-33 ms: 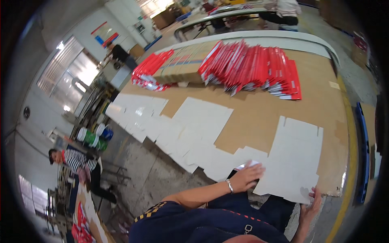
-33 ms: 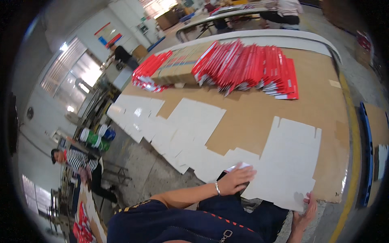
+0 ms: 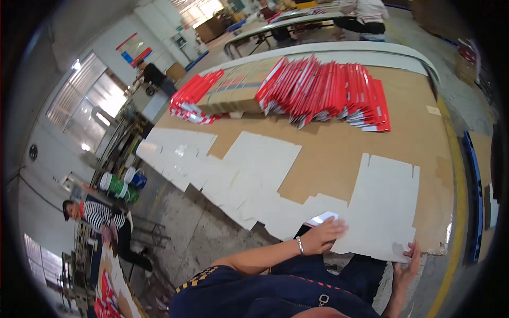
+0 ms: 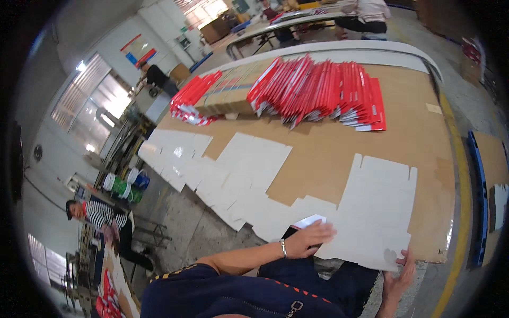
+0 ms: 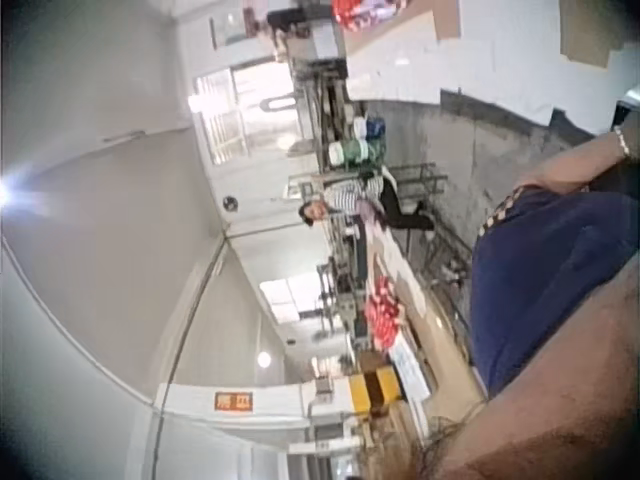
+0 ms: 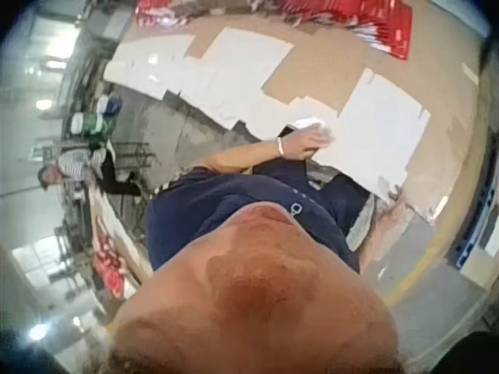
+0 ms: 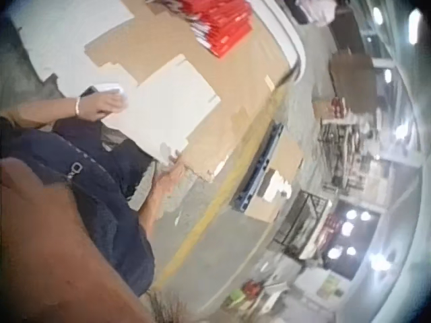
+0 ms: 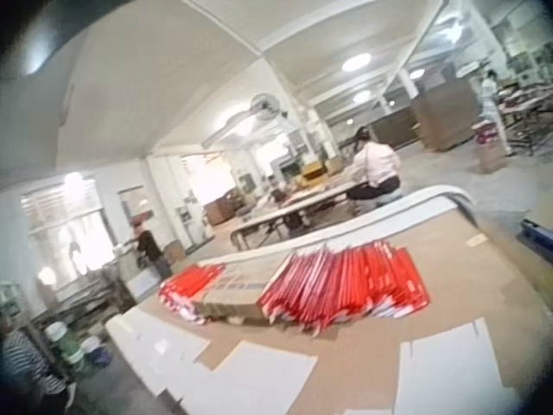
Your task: The person repeatedly folds flat cardboard pieces into rectangular boxes. They place a red and white printed insert into each box, fold the cardboard flaps to form the structure, and then move the finished box to a growing stack on the table. The process is continuous and repetitive throughout the clip.
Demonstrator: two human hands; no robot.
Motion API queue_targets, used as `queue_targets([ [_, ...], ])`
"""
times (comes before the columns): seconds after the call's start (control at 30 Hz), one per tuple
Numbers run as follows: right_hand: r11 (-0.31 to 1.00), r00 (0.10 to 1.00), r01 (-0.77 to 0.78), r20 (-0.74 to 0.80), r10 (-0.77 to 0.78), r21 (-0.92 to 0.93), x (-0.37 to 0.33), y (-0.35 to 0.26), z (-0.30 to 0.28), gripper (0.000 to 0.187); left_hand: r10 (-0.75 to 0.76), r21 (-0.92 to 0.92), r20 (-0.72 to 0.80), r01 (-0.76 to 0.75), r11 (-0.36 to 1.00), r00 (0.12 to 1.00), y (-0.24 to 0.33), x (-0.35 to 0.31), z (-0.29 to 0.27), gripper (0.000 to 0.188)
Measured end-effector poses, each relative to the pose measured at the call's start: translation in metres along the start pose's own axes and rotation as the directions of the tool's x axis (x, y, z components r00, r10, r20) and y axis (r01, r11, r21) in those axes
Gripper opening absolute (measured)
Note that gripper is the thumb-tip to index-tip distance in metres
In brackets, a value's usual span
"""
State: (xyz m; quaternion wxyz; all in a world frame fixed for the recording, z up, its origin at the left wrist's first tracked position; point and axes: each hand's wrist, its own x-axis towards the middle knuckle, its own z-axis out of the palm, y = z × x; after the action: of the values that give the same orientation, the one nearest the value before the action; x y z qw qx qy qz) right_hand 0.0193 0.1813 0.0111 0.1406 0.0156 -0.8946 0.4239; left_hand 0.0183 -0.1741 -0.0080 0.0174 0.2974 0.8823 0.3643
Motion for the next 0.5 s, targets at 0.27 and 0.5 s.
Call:
queue_targets([
  [0.27,0.947,0.933,-0.292,-0.179,0.313,0.136,0.023,-0.01,0.017,0.081,-0.227,0.216,-0.372,0.322,0.922,0.9,0.002,0.067,0.036,0.045],
  [0.5,0.447,0.749,-0.644,0.39,0.536,0.621,-0.057,0.004,0.07,0.058,-0.038,0.382,0.042,0.019,0.924,0.998,0.037,0.083,0.047,0.09],
])
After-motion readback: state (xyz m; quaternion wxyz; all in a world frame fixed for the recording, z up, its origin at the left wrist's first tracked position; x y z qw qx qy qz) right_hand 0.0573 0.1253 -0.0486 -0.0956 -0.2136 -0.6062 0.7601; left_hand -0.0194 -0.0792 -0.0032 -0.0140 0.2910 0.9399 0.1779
